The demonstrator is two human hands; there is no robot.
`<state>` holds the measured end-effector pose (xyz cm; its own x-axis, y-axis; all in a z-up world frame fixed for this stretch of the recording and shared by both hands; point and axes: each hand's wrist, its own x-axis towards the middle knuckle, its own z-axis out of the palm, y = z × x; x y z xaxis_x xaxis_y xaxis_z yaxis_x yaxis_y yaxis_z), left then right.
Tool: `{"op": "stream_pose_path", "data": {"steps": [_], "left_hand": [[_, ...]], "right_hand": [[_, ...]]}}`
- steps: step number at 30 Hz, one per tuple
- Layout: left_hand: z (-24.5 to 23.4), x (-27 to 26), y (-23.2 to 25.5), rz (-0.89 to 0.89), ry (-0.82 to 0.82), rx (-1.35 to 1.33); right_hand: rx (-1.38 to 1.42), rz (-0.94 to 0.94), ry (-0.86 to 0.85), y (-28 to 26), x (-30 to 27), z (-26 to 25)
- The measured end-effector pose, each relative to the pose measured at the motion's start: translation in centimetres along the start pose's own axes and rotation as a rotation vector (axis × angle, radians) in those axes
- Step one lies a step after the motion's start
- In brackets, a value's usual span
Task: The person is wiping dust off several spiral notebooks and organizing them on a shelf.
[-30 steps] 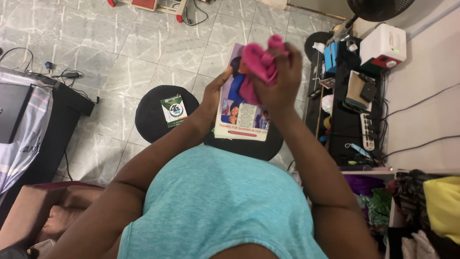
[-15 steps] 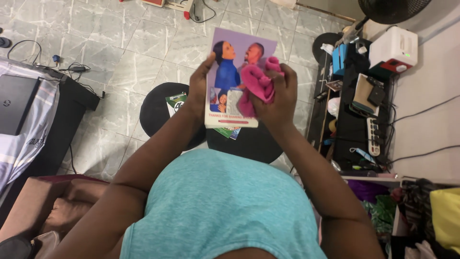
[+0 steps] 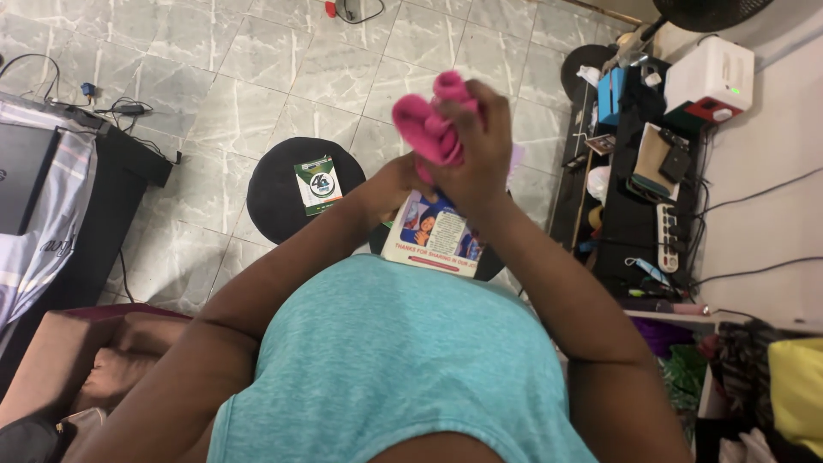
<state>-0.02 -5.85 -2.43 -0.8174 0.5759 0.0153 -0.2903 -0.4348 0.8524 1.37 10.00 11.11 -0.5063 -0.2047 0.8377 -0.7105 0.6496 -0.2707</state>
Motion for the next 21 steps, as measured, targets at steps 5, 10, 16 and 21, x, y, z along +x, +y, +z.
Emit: {"op": "stream_pose_path", "data": {"steps": [5,10,16,21], "left_hand": [[2.3,-0.8,4.6,-0.169,0.072,-0.104],[0.9,-1.5,6.1,-0.104,0.034,-0.043],[-6.4,-1.6,1.5,-0.031,0.102,0.089],[-6.2,-3.6,6.7,-0.081,0.187,-0.112]], "right_hand": [[0.021,-0.053,-0.091,1.8,1.3,1.4],[-0.067,-0.074,-0.015,2.8,3.4,3.5],[0.043,-0.11,-0.18,-0.8,2.8,6.5],[0.105,-0.074,-0.167,1.1,3.6,11.6]]}}
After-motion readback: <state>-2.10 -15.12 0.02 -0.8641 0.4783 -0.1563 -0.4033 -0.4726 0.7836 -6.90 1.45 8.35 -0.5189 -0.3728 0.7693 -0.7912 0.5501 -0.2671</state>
